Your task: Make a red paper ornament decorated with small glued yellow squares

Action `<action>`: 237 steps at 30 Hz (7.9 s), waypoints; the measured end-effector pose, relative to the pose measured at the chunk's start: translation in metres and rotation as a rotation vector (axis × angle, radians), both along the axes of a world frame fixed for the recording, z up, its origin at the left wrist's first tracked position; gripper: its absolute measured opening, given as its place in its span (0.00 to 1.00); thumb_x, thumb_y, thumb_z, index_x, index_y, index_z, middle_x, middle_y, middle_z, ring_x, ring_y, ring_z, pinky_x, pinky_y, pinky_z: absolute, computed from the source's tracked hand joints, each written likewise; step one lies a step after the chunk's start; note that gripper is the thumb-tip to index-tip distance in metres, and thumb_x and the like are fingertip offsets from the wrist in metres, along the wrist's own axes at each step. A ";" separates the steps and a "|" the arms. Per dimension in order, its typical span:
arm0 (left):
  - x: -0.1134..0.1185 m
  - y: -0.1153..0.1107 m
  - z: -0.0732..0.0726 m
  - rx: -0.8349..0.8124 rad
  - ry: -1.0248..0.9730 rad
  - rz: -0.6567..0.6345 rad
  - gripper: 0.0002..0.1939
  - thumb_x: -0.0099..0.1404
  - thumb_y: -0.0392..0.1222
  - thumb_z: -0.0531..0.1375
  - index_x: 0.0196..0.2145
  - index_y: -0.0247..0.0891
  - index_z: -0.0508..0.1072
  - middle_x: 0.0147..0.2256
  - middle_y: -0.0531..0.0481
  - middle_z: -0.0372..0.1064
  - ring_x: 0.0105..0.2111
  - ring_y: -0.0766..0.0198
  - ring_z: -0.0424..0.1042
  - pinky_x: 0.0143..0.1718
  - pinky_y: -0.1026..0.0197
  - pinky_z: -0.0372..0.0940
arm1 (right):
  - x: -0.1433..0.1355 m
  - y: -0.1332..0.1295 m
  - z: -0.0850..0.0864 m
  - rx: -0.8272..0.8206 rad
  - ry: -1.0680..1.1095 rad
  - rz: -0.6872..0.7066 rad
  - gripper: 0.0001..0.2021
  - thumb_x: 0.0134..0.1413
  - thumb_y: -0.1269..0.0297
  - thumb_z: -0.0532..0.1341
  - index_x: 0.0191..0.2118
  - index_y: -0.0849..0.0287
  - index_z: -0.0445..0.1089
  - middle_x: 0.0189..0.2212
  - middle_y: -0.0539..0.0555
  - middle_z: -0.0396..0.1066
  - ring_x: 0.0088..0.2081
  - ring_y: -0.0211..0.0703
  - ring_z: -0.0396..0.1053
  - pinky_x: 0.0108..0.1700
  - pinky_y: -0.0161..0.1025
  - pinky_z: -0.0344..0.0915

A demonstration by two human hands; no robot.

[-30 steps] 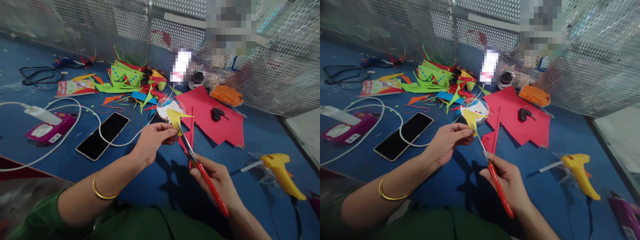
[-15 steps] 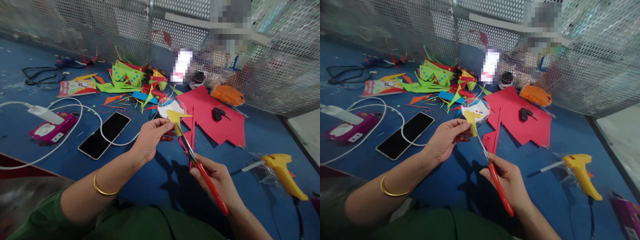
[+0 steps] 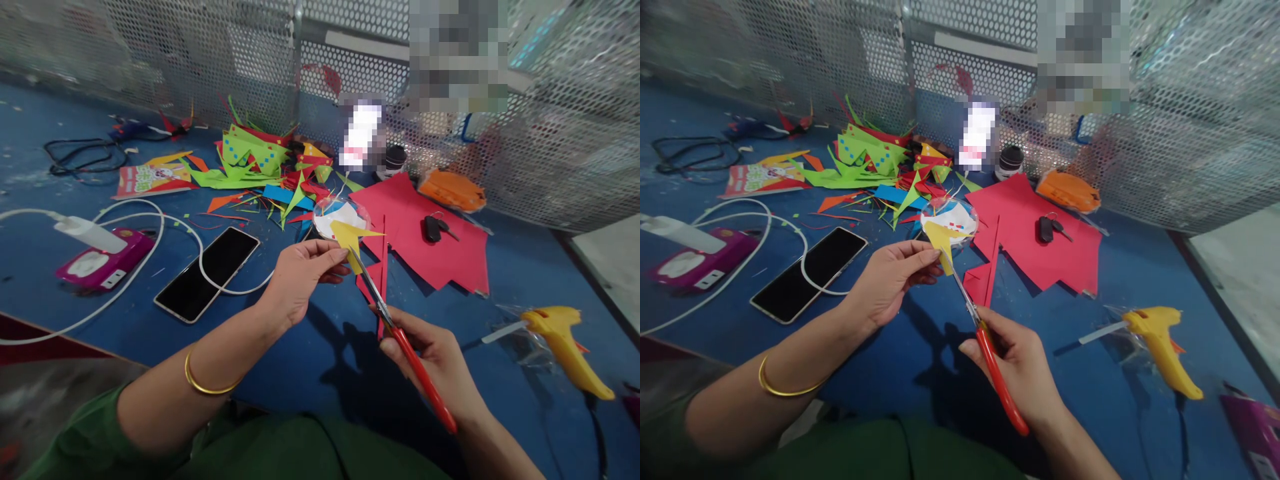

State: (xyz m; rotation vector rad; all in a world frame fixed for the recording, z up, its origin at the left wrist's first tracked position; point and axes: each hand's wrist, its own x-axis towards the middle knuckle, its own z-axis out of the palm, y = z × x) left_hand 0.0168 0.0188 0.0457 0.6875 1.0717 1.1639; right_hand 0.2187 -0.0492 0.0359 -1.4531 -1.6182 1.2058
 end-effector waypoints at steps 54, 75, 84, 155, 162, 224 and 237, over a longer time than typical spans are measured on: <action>-0.001 0.001 0.002 0.021 0.037 -0.001 0.06 0.57 0.40 0.69 0.27 0.35 0.78 0.24 0.51 0.75 0.24 0.69 0.73 0.29 0.65 0.68 | 0.006 -0.004 -0.005 -0.015 -0.084 0.112 0.21 0.57 0.45 0.63 0.44 0.58 0.77 0.23 0.46 0.56 0.25 0.36 0.51 0.27 0.34 0.55; 0.002 -0.001 0.005 -0.001 0.053 -0.027 0.04 0.57 0.35 0.68 0.26 0.34 0.78 0.21 0.52 0.74 0.21 0.70 0.71 0.26 0.67 0.67 | 0.007 -0.007 -0.009 0.020 -0.092 0.158 0.30 0.58 0.36 0.58 0.50 0.59 0.74 0.23 0.46 0.55 0.24 0.36 0.50 0.24 0.34 0.52; 0.001 0.000 0.004 0.002 0.084 -0.035 0.04 0.57 0.37 0.68 0.26 0.35 0.78 0.22 0.52 0.74 0.22 0.69 0.71 0.28 0.65 0.68 | 0.006 -0.004 -0.007 0.006 -0.109 0.140 0.24 0.57 0.40 0.61 0.42 0.58 0.76 0.23 0.45 0.51 0.25 0.35 0.47 0.24 0.33 0.51; 0.002 -0.001 0.002 0.040 0.017 -0.045 0.05 0.56 0.38 0.69 0.28 0.36 0.77 0.26 0.51 0.77 0.27 0.67 0.75 0.36 0.61 0.72 | 0.005 -0.009 -0.009 0.091 -0.209 0.142 0.22 0.61 0.41 0.57 0.38 0.57 0.74 0.21 0.45 0.53 0.23 0.36 0.50 0.23 0.33 0.52; 0.001 -0.001 0.003 0.029 -0.010 -0.057 0.05 0.56 0.39 0.69 0.28 0.35 0.78 0.26 0.51 0.77 0.27 0.67 0.76 0.35 0.62 0.71 | 0.007 -0.007 -0.011 0.129 -0.234 0.123 0.22 0.60 0.42 0.59 0.39 0.57 0.76 0.22 0.46 0.58 0.24 0.36 0.53 0.26 0.34 0.57; 0.004 -0.008 0.003 0.046 0.154 -0.299 0.05 0.57 0.40 0.68 0.28 0.36 0.78 0.24 0.51 0.75 0.24 0.67 0.72 0.29 0.64 0.66 | -0.007 -0.002 0.005 0.005 0.161 -0.281 0.22 0.44 0.55 0.72 0.46 0.57 0.75 0.24 0.46 0.72 0.16 0.33 0.63 0.16 0.32 0.63; 0.023 -0.022 -0.007 0.026 0.020 -0.374 0.08 0.58 0.43 0.69 0.27 0.36 0.78 0.29 0.49 0.77 0.30 0.66 0.75 0.38 0.61 0.69 | -0.021 0.000 -0.009 0.039 0.167 -0.215 0.16 0.46 0.60 0.69 0.43 0.56 0.74 0.22 0.45 0.70 0.18 0.34 0.65 0.20 0.33 0.65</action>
